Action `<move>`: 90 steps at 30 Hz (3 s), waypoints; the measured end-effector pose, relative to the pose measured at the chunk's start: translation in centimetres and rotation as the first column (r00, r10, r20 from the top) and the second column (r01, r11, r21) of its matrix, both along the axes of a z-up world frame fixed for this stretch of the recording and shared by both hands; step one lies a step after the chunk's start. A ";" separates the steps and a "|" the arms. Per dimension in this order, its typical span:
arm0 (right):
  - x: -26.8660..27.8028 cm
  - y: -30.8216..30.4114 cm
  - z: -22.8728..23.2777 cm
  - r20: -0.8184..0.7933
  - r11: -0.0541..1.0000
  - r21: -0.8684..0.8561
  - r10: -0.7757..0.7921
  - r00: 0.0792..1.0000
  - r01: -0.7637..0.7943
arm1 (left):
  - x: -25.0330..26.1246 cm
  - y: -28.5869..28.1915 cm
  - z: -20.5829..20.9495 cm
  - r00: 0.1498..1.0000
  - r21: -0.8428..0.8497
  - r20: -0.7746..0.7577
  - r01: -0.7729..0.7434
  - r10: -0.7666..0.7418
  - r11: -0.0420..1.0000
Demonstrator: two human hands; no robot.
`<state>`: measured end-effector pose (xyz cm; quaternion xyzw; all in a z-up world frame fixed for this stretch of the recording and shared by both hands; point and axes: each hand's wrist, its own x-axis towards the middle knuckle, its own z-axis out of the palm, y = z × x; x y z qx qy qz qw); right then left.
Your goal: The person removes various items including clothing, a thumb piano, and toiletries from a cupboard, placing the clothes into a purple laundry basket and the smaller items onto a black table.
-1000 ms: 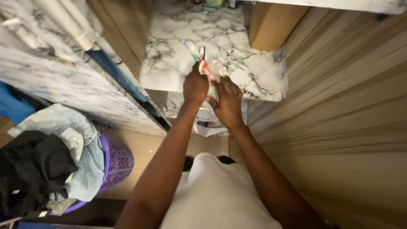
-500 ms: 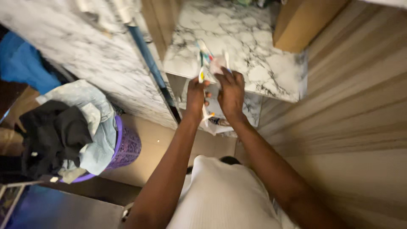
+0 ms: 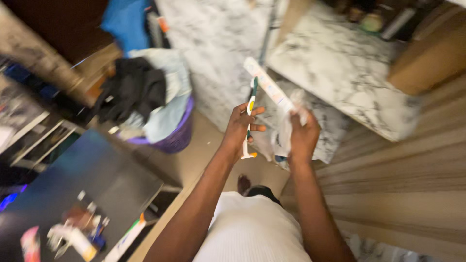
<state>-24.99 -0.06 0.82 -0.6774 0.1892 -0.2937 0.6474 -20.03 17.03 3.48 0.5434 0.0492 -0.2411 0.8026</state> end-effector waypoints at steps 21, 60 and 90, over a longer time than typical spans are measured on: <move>-14.0 38.7 -1.9 -0.045 0.312 0.530 0.939 0.342 -0.788 | -23.8 35.0 -4.7 0.518 -0.211 0.042 -0.831 0.855 0.514; -19.6 83.8 -40.8 -0.683 0.048 0.111 0.730 -0.041 -0.993 | -29.2 80.7 -49.4 0.731 0.905 -0.142 -0.177 0.668 0.386; -19.0 71.3 -6.9 -0.257 0.748 0.322 0.659 0.707 -0.580 | -25.2 65.5 -11.5 0.860 0.219 0.418 -0.407 0.291 0.887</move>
